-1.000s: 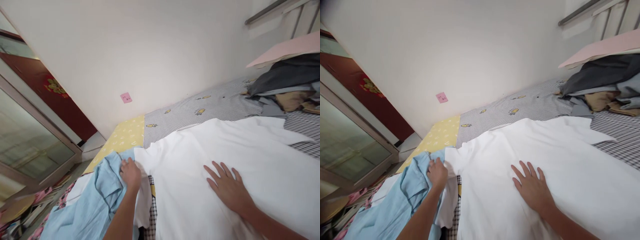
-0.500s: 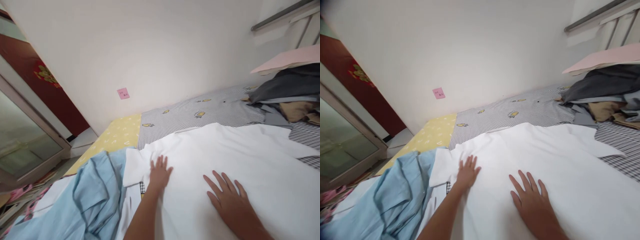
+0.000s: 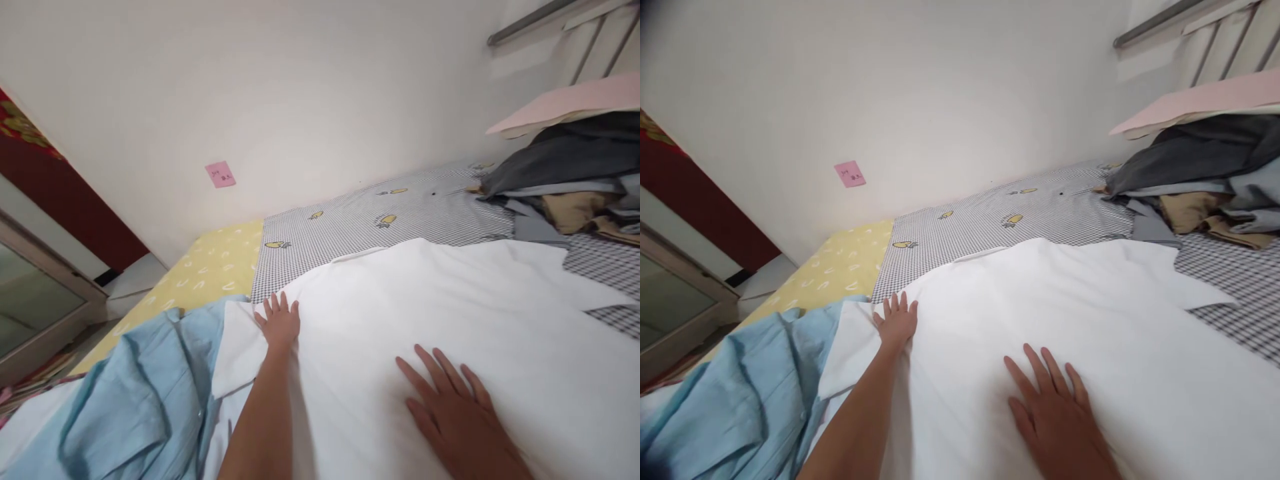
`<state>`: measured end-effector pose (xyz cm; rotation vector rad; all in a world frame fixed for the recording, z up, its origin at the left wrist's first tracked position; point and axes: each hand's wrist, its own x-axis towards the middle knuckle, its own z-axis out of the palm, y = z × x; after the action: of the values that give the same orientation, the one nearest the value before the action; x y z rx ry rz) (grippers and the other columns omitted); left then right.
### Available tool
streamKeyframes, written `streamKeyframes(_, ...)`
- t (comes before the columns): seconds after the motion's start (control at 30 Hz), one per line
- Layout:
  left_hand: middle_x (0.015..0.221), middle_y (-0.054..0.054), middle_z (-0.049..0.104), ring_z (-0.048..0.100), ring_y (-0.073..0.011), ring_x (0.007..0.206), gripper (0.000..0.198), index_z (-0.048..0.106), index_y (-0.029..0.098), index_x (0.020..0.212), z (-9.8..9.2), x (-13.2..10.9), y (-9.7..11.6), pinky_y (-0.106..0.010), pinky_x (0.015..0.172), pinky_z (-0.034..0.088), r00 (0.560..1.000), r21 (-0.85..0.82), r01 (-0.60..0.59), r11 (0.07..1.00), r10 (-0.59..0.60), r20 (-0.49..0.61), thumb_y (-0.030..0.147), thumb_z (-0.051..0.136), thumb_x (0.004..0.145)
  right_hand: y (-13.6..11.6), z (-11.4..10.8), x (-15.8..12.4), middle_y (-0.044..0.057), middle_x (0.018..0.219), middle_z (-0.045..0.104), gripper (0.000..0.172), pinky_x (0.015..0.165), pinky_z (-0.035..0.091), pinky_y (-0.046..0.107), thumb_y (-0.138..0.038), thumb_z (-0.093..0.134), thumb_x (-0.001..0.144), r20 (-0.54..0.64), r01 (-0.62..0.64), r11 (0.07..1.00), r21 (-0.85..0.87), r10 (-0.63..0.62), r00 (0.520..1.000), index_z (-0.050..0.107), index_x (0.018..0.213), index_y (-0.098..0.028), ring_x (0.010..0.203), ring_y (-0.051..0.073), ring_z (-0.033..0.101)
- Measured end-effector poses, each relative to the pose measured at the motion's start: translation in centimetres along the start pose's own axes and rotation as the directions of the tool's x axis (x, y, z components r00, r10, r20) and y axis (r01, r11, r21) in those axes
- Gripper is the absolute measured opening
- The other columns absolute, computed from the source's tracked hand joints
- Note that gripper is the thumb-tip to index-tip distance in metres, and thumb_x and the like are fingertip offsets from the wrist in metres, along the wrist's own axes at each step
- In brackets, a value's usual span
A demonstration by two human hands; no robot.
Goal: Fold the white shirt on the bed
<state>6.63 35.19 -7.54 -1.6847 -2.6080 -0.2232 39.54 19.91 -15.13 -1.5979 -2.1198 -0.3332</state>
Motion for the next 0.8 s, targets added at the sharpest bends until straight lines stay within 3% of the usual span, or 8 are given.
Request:
streamKeyframes(0.17, 0.170, -0.012, 0.021, 0.018, -0.0327, 0.158, 0.063, 0.029, 0.022, 0.160, -0.4, -5.0, -1.8, -0.066, 0.125, 0.014, 0.999, 0.053, -0.032, 0.998, 0.032, -0.001, 0.046, 0.023, 0.103, -0.9, -1.0, 0.6, 0.003, 0.157, 0.050, 0.051, 0.115, 0.034, 0.062, -0.043, 0.031, 0.102, 0.075, -0.036, 0.999, -0.008, 0.037, 0.997, 0.057, 0.145, -0.039, 0.145, 0.033, 0.044)
streamKeyframes(0.5, 0.168, -0.012, 0.027, 0.022, -0.0281, 0.158, 0.057, 0.035, 0.019, 0.158, -2.6, -18.8, -3.6, -0.059, 0.128, 0.013, 0.984, 0.046, -0.174, 0.984, 0.172, 0.040, 0.033, 0.028, 0.103, -1.9, -3.3, 1.5, 0.007, 0.163, 0.042, 0.053, 0.117, 0.028, 0.060, -0.042, 0.028, 0.104, 0.231, -0.056, 0.994, -0.089, 0.076, 0.970, 0.047, 0.154, -0.035, 0.149, 0.034, 0.036)
streamKeyframes(0.67, 0.167, -0.004, 0.032, 0.025, -0.0280, 0.157, 0.054, 0.039, 0.031, 0.156, -2.6, -28.0, -5.8, -0.063, 0.127, 0.018, 0.967, 0.011, -0.256, 0.966, 0.256, -0.002, 0.031, 0.033, 0.102, -2.2, -3.8, 1.6, 0.007, 0.166, 0.035, 0.056, 0.119, 0.024, 0.060, -0.045, 0.023, 0.105, 0.322, -0.091, 0.992, -0.083, 0.113, 0.940, 0.043, 0.156, -0.035, 0.152, 0.035, 0.030)
streamKeyframes(0.8, 0.168, -0.004, 0.031, 0.022, -0.0298, 0.158, 0.058, 0.038, 0.033, 0.157, 0.1, -37.4, -9.1, -0.064, 0.126, 0.017, 0.977, -0.077, -0.202, 0.976, 0.196, -0.081, 0.027, 0.038, 0.099, -2.2, -4.1, 1.8, 0.007, 0.168, 0.033, 0.057, 0.120, 0.021, 0.061, -0.046, 0.021, 0.105, 0.350, -0.102, 0.993, -0.059, 0.116, 0.930, 0.041, 0.157, -0.034, 0.153, 0.035, 0.027)
